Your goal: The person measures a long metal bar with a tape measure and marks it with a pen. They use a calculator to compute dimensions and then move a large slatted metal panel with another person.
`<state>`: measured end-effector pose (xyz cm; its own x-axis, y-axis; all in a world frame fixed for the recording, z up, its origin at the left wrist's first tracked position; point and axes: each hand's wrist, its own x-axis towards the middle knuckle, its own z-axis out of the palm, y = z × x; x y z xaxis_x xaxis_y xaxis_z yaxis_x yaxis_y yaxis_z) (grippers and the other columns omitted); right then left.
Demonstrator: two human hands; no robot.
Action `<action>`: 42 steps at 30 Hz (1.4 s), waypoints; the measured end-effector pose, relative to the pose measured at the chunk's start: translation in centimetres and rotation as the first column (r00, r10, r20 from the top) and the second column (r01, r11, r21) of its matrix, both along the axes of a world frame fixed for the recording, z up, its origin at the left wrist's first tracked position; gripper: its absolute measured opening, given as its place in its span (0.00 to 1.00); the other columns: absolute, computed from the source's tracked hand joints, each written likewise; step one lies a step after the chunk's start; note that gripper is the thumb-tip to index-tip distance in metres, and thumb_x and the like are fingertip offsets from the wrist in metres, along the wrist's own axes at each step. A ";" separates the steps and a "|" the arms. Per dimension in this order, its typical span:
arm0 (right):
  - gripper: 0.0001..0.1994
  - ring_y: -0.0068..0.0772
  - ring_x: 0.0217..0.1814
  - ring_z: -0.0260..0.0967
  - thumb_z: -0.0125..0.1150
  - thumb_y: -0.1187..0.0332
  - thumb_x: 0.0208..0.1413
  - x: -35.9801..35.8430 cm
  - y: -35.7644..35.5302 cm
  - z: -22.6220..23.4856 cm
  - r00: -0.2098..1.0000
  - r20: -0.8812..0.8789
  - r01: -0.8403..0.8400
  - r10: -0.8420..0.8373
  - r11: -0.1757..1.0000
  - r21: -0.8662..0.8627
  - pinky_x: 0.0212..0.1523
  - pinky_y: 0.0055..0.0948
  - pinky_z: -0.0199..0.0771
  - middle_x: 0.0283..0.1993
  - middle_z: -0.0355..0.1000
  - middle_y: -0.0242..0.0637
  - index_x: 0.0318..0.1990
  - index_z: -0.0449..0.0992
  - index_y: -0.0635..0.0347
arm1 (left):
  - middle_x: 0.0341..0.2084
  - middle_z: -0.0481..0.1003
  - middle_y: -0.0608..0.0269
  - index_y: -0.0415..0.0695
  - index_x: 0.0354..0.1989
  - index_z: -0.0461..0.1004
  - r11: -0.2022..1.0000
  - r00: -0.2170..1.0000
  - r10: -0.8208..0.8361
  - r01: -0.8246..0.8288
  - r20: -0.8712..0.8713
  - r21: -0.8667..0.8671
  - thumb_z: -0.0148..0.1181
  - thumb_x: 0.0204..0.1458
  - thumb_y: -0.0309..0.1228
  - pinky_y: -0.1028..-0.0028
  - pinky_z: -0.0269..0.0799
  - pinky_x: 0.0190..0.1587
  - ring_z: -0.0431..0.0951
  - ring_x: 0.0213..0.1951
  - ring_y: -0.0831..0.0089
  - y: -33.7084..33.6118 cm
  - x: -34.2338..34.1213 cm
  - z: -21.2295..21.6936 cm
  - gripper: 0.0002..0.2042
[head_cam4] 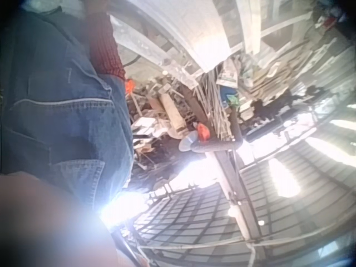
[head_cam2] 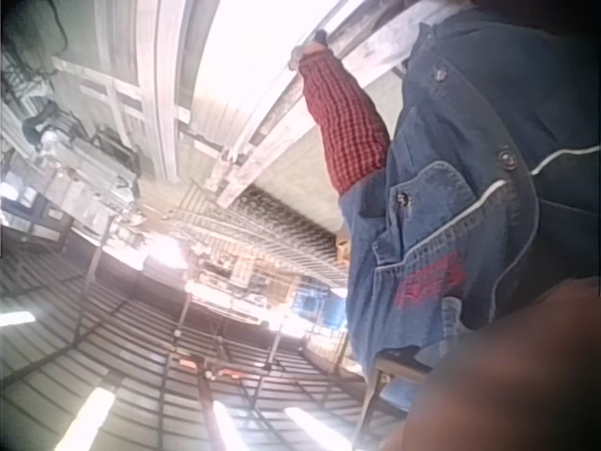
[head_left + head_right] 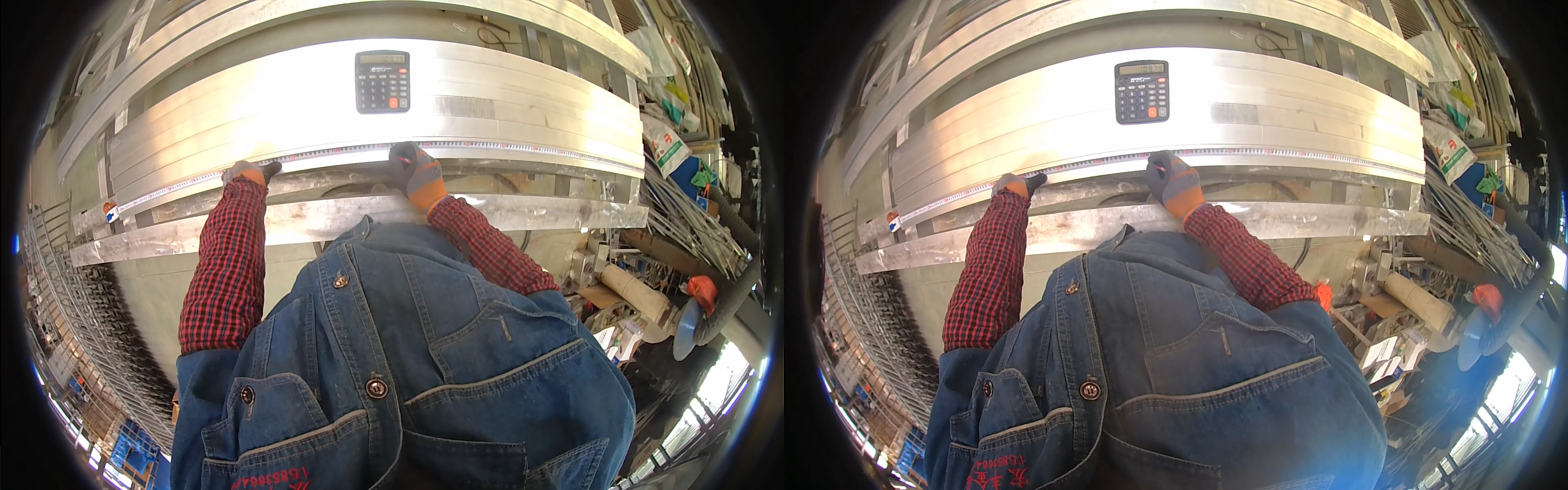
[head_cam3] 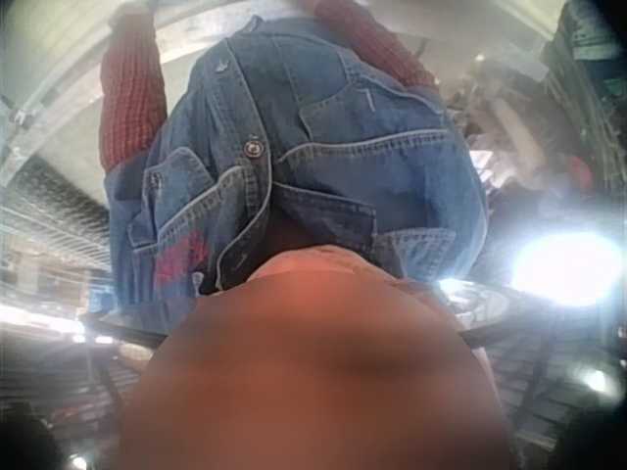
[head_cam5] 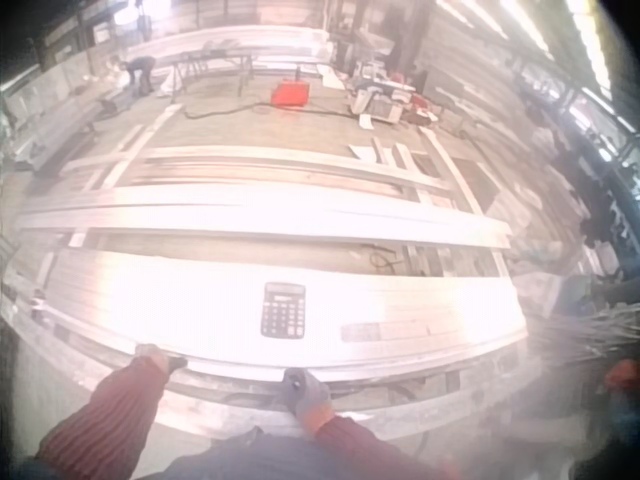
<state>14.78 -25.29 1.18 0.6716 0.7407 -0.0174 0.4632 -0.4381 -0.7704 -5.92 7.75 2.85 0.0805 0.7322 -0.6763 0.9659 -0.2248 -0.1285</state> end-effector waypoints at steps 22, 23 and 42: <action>0.10 0.52 0.46 0.86 0.68 0.66 0.64 0.2 0.1 0.3 0.997 -0.052 0.054 -0.051 0.996 0.069 0.51 0.44 0.86 0.45 0.85 0.50 0.48 0.84 0.59 | 0.68 0.78 0.46 0.39 0.67 0.79 1.000 1.000 0.009 -0.009 0.021 -0.011 0.75 0.50 0.66 0.53 0.67 0.75 0.74 0.71 0.49 0.0 0.1 0.5 0.46; 0.10 0.52 0.46 0.86 0.68 0.66 0.64 0.2 0.2 0.3 0.998 -0.043 0.055 -0.054 0.998 0.042 0.51 0.44 0.86 0.45 0.85 0.50 0.48 0.84 0.59 | 0.68 0.78 0.46 0.38 0.67 0.79 1.000 1.000 0.010 -0.010 0.022 -0.013 0.75 0.50 0.66 0.53 0.67 0.75 0.74 0.71 0.49 0.1 0.1 0.5 0.46; 0.13 0.53 0.48 0.86 0.68 0.61 0.65 0.4 0.5 0.7 0.997 -0.073 0.034 -0.041 0.995 -0.091 0.52 0.44 0.85 0.46 0.86 0.51 0.51 0.86 0.57 | 0.67 0.78 0.44 0.37 0.68 0.78 0.999 0.999 0.034 -0.034 0.013 -0.015 0.77 0.49 0.65 0.51 0.68 0.74 0.74 0.71 0.48 0.4 0.0 -0.4 0.47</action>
<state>15.14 -24.81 1.88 0.6933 0.7082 -0.1333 0.3880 -0.5227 -0.7591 -5.88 8.19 2.43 0.0642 0.7249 -0.6859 0.9746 -0.1933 -0.1130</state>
